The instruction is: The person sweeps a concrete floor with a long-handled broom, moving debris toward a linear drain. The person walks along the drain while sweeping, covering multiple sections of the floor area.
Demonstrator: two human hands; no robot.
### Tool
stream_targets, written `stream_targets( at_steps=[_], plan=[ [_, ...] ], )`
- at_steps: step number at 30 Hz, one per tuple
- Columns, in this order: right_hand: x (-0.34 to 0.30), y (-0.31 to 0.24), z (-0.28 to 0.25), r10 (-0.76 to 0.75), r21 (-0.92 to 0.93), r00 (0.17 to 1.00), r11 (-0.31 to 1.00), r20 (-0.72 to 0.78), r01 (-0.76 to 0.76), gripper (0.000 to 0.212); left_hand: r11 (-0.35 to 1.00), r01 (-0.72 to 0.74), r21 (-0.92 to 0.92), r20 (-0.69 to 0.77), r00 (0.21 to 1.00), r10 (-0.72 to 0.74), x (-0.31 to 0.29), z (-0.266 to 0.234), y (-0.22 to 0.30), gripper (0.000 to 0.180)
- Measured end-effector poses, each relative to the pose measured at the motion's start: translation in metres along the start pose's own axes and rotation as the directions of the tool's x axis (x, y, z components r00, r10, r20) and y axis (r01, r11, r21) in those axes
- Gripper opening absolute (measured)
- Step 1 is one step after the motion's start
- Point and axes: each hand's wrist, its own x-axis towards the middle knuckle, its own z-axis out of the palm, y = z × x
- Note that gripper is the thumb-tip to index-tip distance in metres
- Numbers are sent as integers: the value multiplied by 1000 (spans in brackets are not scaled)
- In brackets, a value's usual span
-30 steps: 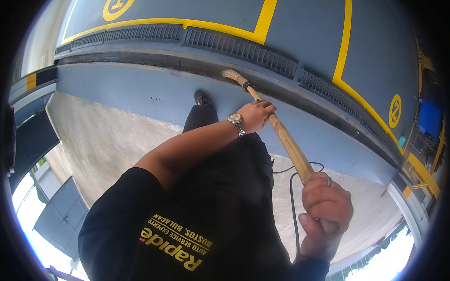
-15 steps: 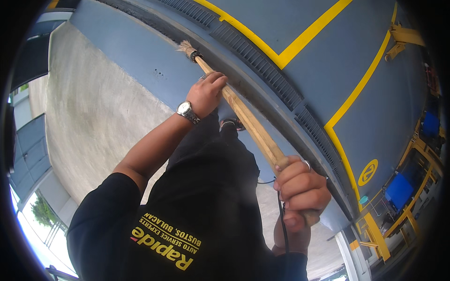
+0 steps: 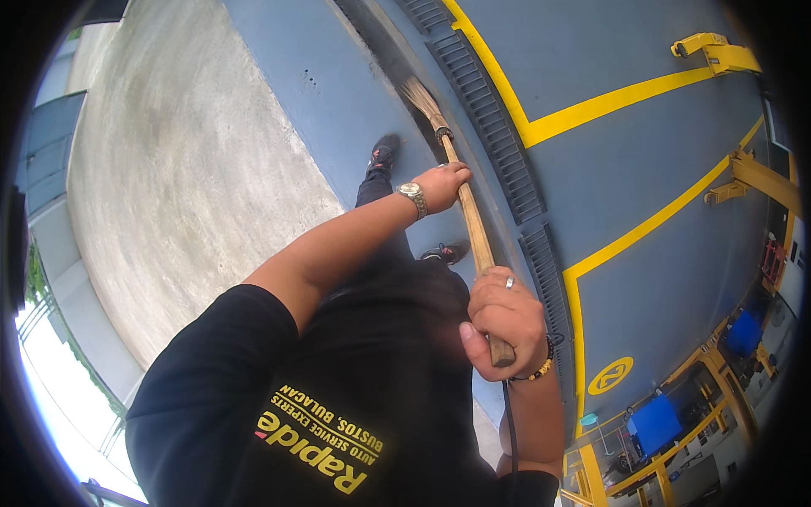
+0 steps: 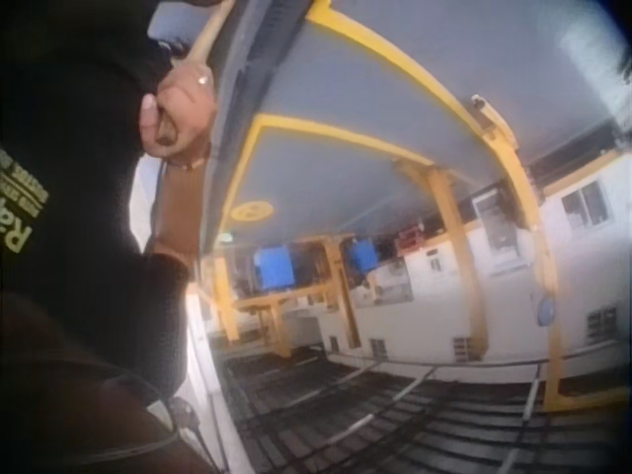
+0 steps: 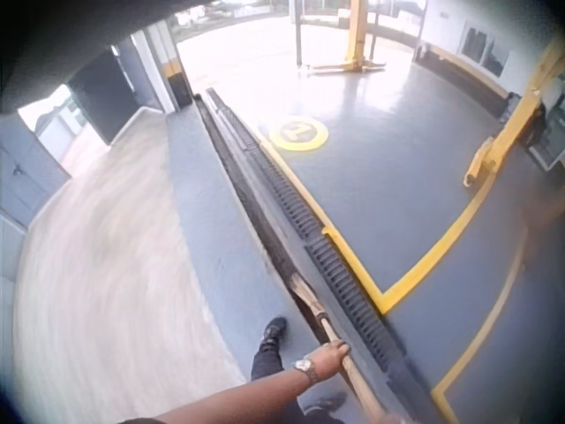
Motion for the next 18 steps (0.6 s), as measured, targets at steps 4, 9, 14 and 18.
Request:
stream_targets(
  at_steps=[4,9,14,18],
  plan=[
    [-49,-22,-35,78,3,990,997,119,-79,14,998,-57,-38,11,998,57,-13,73,58,30],
    [-107,-43,-67,107,21,978,993,179,-112,14,997,-38,-74,-20,999,36,-33,128,115,29],
    [-128,-84,-76,86,-22,956,996,282,-83,14,995,-63,-76,-63,996,58,-55,133,147,30],
    [-132,-92,-75,94,1,934,995,346,-101,17,993,-45,-106,-72,997,37,-75,152,157,31]
  ],
)
